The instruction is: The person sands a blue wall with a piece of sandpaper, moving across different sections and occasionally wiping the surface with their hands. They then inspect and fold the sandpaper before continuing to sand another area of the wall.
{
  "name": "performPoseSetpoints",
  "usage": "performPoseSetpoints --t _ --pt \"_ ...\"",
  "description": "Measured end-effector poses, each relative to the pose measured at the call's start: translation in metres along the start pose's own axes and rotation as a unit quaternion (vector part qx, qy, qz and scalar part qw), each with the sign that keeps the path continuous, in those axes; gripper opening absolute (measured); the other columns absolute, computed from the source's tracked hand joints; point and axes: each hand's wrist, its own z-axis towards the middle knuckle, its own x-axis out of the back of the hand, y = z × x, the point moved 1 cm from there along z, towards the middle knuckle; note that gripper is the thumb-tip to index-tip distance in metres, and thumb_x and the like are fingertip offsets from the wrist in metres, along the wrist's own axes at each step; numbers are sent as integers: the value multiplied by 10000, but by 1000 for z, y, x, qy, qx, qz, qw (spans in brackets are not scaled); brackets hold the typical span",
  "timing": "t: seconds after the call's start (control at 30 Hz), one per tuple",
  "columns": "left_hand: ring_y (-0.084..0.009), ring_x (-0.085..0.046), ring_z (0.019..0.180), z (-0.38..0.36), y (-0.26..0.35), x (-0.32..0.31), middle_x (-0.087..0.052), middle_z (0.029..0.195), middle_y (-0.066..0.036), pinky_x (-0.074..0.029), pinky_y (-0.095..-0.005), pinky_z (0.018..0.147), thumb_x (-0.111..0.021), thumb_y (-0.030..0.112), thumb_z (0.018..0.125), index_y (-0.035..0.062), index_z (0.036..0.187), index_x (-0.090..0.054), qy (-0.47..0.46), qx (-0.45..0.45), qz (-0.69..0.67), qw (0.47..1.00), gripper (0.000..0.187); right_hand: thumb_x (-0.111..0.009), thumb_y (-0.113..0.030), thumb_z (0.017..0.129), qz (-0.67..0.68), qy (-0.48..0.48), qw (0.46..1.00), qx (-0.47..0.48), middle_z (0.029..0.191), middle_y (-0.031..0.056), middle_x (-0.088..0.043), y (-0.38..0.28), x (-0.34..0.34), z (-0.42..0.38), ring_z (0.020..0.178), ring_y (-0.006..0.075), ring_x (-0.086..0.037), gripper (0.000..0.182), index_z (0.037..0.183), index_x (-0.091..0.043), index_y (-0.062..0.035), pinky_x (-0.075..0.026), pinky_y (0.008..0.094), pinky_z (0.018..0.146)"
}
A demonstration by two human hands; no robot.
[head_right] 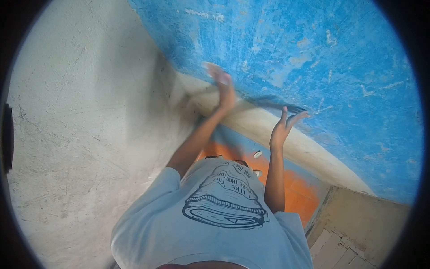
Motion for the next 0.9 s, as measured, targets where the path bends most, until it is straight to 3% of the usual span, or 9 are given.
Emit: performPoseSetpoints --t 0.1,0.2,0.33,0.43,0.5,0.57,0.67,0.8,0.9 --pt "-393 165 1556 79 -28 42 174 1674 -264 56 -540 1250 -245 591 1081 -22 1615 74 134 219 -216 942 874 -496 -438 1073 29 -21 999 11 1656 141 317 -1 3 1 1562 317 166 942 1609 210 -119 -58 469 1276" --pt "-405 173 1552 54 19 -3 172 1680 -252 53 -554 1247 -253 596 1077 -42 1610 65 223 -13 -36 974 890 -487 -426 1079 44 -11 999 6 1655 134 323 5 1 2 1567 328 132 930 1608 212 -117 -67 473 1275" --pt "-468 195 1529 -68 46 -63 170 1671 -275 47 -594 1234 -274 528 1092 -76 1598 49 -90 0 88 992 851 -485 -408 1083 4 15 1000 12 1662 129 310 6 -6 3 1576 335 69 916 1610 200 -106 -75 466 1275" --pt "-466 196 1529 -26 59 -21 160 1669 -286 32 -601 1236 -269 495 1102 -96 1591 37 -27 -20 114 993 826 -481 -376 1087 7 7 1000 6 1687 153 232 0 1 1 1580 323 52 882 1620 159 -89 -82 460 1275" --pt "-461 183 1535 38 38 14 144 1672 -285 39 -599 1238 -246 494 1104 -108 1587 20 97 -16 82 992 817 -483 -356 1086 26 -1 1000 14 1700 176 158 -11 12 -7 1583 319 22 849 1633 108 -87 -96 457 1276" --pt "-444 183 1540 73 88 39 192 1674 -252 63 -560 1246 -245 555 1094 -39 1597 123 158 87 15 983 861 -469 -374 1087 83 9 997 -6 1707 197 104 -11 21 -13 1585 320 14 823 1639 60 -68 -90 445 1275" --pt "-470 189 1531 37 93 -18 165 1663 -301 57 -587 1237 -210 555 1092 -84 1599 16 165 -13 49 985 846 -439 -430 1091 163 47 984 -45 1709 210 65 7 25 -16 1587 325 25 813 1640 14 -38 -68 424 1273" --pt "-491 232 1511 -110 83 -105 217 1653 -295 62 -564 1234 -250 612 1074 -48 1608 62 -164 5 27 986 904 -434 -441 1091 100 122 987 -34 1716 193 44 30 53 4 1588 322 8 805 1646 3 -56 -82 422 1273" --pt "-453 226 1524 -87 44 -99 242 1649 -286 62 -561 1235 -248 601 1079 -52 1596 112 -98 -24 13 995 908 -485 -389 1078 88 159 983 -8 1721 156 41 12 80 25 1581 315 -75 802 1655 -7 -102 -148 447 1272"
